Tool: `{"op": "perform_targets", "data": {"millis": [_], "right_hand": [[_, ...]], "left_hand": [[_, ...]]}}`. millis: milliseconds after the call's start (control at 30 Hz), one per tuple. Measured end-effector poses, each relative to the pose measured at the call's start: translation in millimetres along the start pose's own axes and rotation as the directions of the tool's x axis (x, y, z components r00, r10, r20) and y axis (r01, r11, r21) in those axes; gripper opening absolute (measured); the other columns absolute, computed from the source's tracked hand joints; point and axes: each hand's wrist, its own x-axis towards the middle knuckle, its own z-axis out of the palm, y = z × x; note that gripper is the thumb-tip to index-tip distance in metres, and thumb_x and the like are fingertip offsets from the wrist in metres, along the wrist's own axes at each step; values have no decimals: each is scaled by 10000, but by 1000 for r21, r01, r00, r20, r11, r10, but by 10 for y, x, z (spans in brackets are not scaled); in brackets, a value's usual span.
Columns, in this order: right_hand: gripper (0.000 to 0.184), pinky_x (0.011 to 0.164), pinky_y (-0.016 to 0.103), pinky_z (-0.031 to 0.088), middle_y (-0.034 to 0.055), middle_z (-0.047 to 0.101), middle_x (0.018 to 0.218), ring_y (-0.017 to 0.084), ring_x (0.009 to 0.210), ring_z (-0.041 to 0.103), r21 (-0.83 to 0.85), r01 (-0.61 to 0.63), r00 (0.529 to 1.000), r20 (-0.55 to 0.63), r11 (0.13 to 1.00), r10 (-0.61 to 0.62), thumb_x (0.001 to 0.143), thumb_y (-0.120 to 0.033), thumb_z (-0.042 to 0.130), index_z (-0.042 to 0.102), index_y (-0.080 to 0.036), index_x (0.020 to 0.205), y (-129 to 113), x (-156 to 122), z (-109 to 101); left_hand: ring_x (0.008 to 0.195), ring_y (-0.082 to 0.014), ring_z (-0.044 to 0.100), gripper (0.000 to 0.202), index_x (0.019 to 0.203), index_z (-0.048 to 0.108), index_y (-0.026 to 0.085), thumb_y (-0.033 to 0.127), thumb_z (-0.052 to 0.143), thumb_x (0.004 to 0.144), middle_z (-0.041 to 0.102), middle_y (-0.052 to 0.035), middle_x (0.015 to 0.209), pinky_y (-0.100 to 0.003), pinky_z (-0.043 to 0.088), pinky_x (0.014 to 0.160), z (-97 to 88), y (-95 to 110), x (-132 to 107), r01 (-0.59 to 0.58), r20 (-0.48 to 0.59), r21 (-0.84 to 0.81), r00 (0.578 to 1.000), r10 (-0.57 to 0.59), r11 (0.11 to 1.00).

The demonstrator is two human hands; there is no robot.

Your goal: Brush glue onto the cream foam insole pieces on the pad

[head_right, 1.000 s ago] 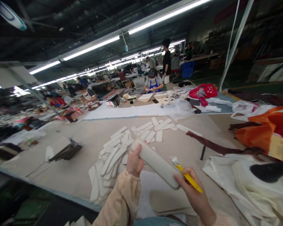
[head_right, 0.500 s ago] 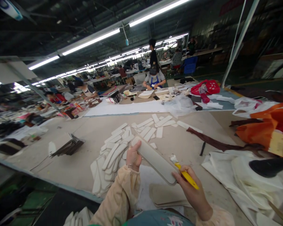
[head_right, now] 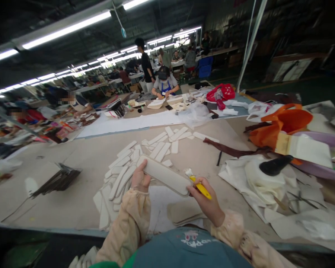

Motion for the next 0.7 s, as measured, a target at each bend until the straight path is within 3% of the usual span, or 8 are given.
{"op": "perform_targets", "data": {"millis": [533,700], "right_hand": [[271,506,229,396,-46,506,600,117,550,483,-145,74,997,19,987,-72,734,-386,663,448,-224,767,-20,-19,66],[272,518,226,405,-48,516,616,116,559,498,-151,56,998,10,987,-55,735,-373,669,443,-226,772,40,-20,77]], "left_hand": [[790,-154,652,191,881,609,154,68,640,714,680,-52,841,-294,546,763,-192,-27,115,101,-33,-40,994,-103,994],[838,-152,647,179,921,603,139,115,619,744,681,-65,881,-265,534,774,-246,-14,60,156,49,-63,987,-153,986]]}}
